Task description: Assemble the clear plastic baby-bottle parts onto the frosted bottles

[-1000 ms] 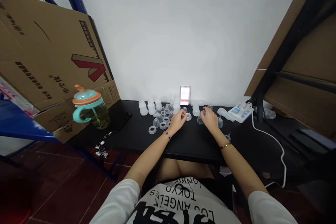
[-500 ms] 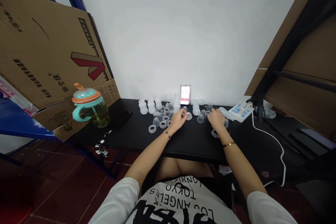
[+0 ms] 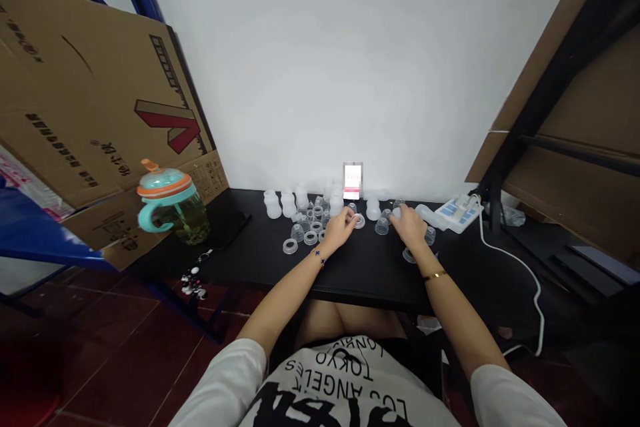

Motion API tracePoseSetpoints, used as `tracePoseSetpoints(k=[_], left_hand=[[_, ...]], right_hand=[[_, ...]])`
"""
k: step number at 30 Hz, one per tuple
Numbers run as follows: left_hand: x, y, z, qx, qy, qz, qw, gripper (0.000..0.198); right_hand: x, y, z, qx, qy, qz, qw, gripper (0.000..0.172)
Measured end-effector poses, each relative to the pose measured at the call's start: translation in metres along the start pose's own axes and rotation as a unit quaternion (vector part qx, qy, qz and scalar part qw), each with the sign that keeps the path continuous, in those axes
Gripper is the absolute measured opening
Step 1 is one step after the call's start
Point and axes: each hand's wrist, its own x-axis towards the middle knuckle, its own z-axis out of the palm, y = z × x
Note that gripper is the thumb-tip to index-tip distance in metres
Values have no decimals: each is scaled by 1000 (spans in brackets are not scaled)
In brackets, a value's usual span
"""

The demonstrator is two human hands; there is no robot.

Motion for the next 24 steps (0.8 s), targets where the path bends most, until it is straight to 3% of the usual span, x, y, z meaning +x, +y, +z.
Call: tracePoseSetpoints(k=[5,11,16,21,24], left_hand=[[-1,3,-2,-9,-6,1,1000,20],[-1,3,-3,-59,-28,-5,998,26],[-2,2,-2,-104,-40,-16,994,29],[-1,0,-1,-111,-41,-17,993,32],[0,-1,-2,-107,-34,-13,994,32]], right_hand=[[-3,-7,-6,94,85,-23,992,49],[-6,-16,-5,301,152,-94,937,53],[-12,-25,4,400,73,-121,905,50],[-17,-35,13,462,-37,-161,871,63],[-18,-37,19,475,-71,-185,857,65]])
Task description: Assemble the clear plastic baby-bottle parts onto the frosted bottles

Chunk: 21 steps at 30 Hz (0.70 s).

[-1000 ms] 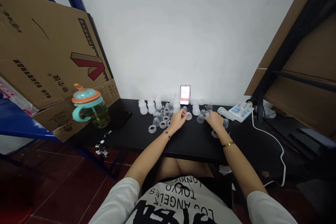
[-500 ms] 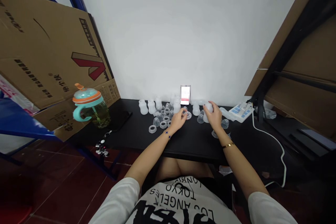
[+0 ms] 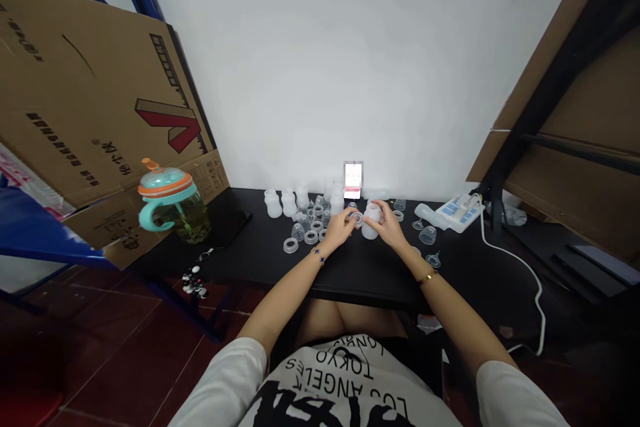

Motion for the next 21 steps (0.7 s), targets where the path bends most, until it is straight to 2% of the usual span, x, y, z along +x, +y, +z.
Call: tracePoseSetpoints(k=[10,17,21], left_hand=[[0,-2,1,-5,11,-5,1000,36],[2,-4,2,-30,30,-13,999,43],[4,-7,3,-31,34,-22,999,44]], right_hand=[[3,17,3,29,-25,27,999,87],[2,20,2,-98,-30,24,994,87],[2,18,1,-124,-39,27,991,89]])
